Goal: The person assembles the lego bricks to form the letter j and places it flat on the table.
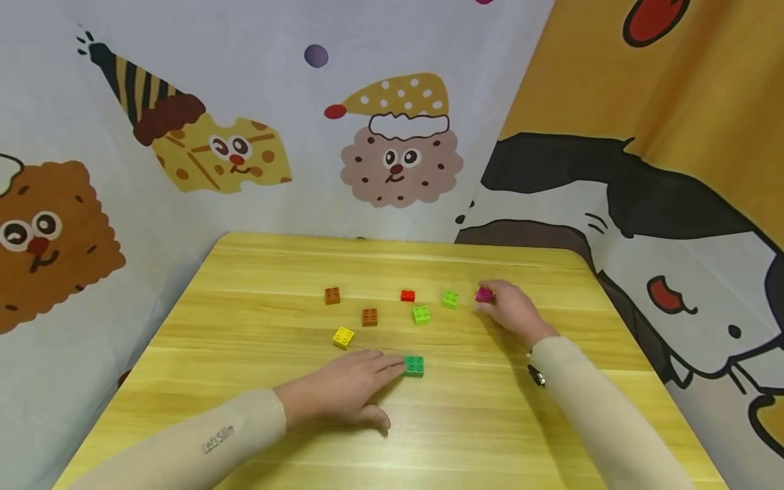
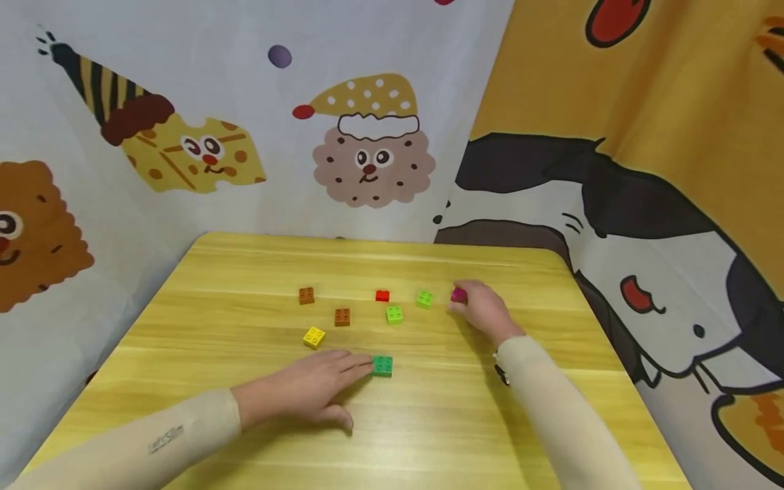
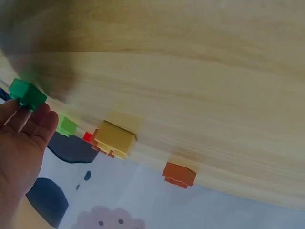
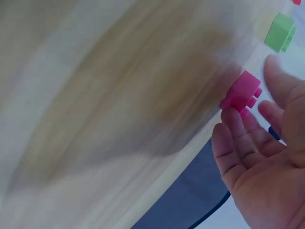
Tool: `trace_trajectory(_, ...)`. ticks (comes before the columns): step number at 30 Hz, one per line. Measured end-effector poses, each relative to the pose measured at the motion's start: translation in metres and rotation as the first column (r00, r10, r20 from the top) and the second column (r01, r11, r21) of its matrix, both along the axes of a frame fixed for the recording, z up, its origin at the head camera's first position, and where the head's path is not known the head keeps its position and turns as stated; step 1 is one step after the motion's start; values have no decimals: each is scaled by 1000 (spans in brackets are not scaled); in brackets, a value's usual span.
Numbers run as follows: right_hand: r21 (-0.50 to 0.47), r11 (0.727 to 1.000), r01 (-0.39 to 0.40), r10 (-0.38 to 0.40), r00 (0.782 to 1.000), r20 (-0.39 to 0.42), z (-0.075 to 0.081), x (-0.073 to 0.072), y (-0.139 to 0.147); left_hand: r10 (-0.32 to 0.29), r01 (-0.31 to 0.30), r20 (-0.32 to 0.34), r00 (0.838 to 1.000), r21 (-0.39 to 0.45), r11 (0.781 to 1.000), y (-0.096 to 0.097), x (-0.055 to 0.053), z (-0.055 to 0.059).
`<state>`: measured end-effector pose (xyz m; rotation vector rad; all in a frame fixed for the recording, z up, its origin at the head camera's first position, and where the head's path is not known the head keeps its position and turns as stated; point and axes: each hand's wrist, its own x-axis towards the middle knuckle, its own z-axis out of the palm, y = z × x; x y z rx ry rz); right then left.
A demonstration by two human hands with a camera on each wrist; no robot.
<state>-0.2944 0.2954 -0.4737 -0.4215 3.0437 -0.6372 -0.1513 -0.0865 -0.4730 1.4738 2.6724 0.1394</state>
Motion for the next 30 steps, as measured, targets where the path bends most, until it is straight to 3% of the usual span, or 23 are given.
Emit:
trace_trajectory(7,34,999,7,-7,1000,-10,2,1,-16,27,-28,-46,999,-22,999,6,-8,-2)
trace_trajectory(15,-37,993,-111,111,994,-4,16,30,-57,73,-75,-90,993,-18,997,7,-25,-4)
trace_trajectory(23,-99,944,-314,319,946,47,13,60,-99,103,-103,-74,992,2,995,2,-31,-4)
trace_trajectory(30,-172,917,-360,372,927,44,8,68,-108,92,-91,-82,992,10,996,5,-31,-3)
